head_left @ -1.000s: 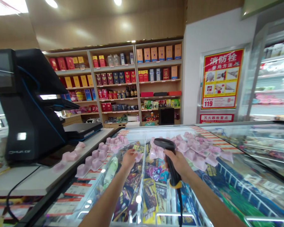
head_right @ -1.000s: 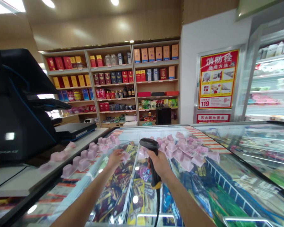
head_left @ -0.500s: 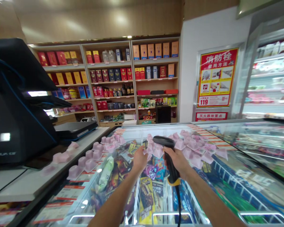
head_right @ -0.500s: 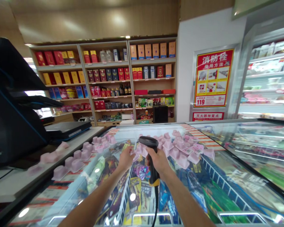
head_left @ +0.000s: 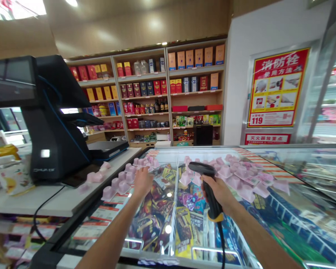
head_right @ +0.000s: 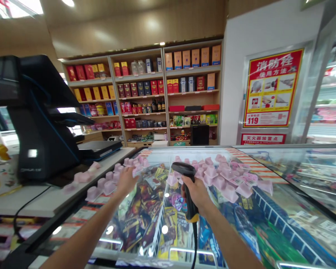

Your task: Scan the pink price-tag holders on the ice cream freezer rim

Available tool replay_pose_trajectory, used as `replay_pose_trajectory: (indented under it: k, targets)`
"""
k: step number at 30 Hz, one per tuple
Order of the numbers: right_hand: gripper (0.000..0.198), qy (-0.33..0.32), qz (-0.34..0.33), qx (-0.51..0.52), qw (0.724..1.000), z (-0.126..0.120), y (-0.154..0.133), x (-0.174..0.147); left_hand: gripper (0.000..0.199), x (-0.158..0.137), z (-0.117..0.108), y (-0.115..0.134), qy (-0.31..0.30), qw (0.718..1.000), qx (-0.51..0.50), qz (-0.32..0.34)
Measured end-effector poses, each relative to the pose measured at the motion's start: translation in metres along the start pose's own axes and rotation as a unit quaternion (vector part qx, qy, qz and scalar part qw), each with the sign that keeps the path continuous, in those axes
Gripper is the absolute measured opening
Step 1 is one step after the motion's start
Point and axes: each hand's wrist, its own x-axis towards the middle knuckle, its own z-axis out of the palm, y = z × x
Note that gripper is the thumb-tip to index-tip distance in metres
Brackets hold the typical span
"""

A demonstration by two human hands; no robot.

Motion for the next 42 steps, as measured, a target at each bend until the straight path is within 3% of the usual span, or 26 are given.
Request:
replay_pose_trajectory:
  k: [3, 6, 14, 19, 27, 33, 38, 42]
  targets:
    - [0.028, -0.023, -0.012, 0.0, 1.0, 0.007, 0.002, -0.004, 0.038, -0.003, -0.028, -0.039, 0.019, 0.997, 0.059, -0.041]
    - [0.031, -0.046, -0.005, -0.026, 0.999, 0.019, 0.002, -0.01, 0.037, -0.008, -0.036, -0.064, 0.011, 0.993, 0.085, -0.077]
    - [0.026, -0.104, 0.026, -0.055, 0.993, 0.058, 0.002, -0.027, 0.031, -0.01, -0.029, -0.085, -0.031, 0.992, -0.008, -0.124]
    - [0.023, -0.112, 0.034, -0.064, 0.991, 0.061, 0.0, -0.033, 0.023, -0.006, -0.031, -0.066, -0.086, 0.961, -0.195, -0.175]
    - [0.025, -0.135, 0.024, -0.078, 0.987, 0.057, 0.003, -0.045, 0.024, -0.007, -0.029, -0.023, -0.194, 0.845, -0.462, -0.185]
    - [0.025, -0.126, 0.026, -0.083, 0.988, 0.056, -0.002, -0.051, 0.023, -0.013, -0.021, -0.015, -0.21, 0.8, -0.523, -0.205]
    - [0.028, -0.079, 0.024, -0.089, 0.993, 0.036, -0.002, -0.047, 0.025, -0.021, -0.007, 0.005, -0.227, 0.782, -0.541, -0.21]
    - [0.031, -0.097, 0.027, -0.076, 0.992, 0.023, -0.002, -0.052, 0.025, -0.017, 0.003, 0.023, -0.248, 0.762, -0.558, -0.215]
